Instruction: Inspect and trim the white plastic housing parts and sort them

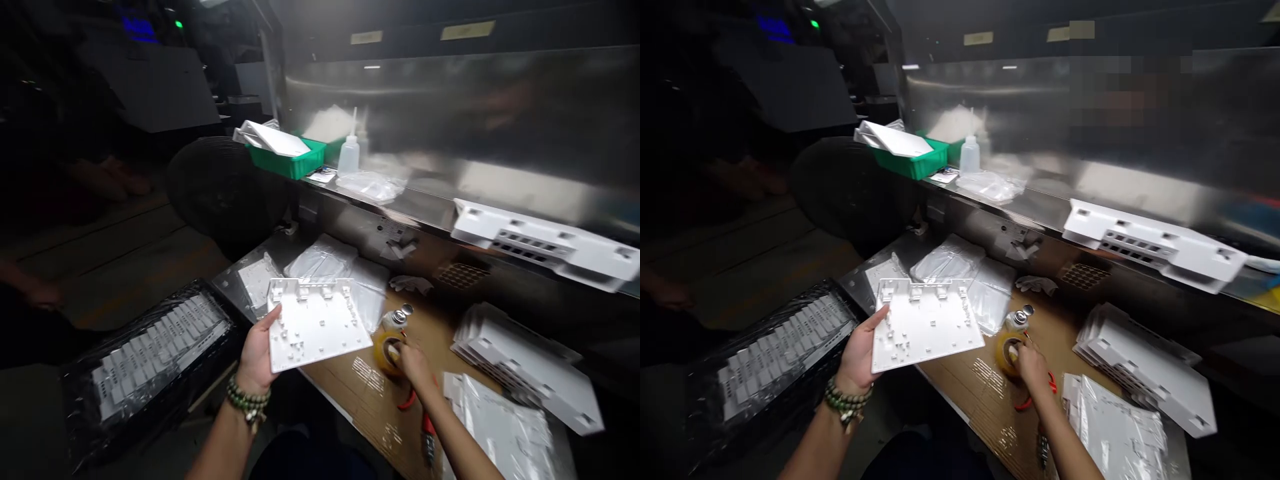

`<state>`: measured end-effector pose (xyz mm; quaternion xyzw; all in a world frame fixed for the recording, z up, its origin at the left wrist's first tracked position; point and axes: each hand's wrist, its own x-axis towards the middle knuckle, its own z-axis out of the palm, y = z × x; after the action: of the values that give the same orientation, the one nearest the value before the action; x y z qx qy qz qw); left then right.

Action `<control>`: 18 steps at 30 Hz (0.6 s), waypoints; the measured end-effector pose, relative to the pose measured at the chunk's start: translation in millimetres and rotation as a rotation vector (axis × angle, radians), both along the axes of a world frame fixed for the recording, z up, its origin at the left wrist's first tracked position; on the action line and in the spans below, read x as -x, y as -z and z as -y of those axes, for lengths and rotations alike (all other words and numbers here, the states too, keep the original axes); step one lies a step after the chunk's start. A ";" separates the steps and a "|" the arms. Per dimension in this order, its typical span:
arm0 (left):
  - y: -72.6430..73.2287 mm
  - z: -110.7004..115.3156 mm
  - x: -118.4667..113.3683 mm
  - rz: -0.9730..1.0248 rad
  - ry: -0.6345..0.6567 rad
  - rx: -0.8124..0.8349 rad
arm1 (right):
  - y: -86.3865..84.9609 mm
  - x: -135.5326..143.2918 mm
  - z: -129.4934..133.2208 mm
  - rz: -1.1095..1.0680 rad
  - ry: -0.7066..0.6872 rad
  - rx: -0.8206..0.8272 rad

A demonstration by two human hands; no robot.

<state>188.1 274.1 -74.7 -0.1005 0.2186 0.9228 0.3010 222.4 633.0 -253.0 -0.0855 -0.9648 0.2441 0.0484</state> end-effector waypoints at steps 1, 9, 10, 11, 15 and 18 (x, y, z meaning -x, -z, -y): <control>-7.1 -4.4 1.2 -0.005 -0.035 0.008 | -6.2 -3.4 2.7 -0.048 0.012 0.023; -31.4 -42.3 0.6 0.048 -0.109 0.088 | -156.6 -51.5 127.0 -0.387 -0.379 0.491; -31.8 -47.8 -0.2 0.035 -0.094 0.083 | -172.0 -53.2 145.8 -0.411 -0.423 0.524; -32.1 -52.8 -1.0 0.025 -0.079 0.076 | -182.9 -53.5 161.2 -0.451 -0.456 0.537; -31.1 -63.2 -3.1 0.038 -0.066 0.079 | -189.9 -52.6 183.3 -0.512 -0.489 0.477; -27.8 -63.4 -3.9 0.039 -0.100 0.098 | -184.8 -55.5 174.5 -0.516 -0.477 0.399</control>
<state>192.0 337.5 -46.9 -0.1439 0.2524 0.9227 0.2533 278.0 458.6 -68.2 0.1970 -0.8473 0.4445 0.2136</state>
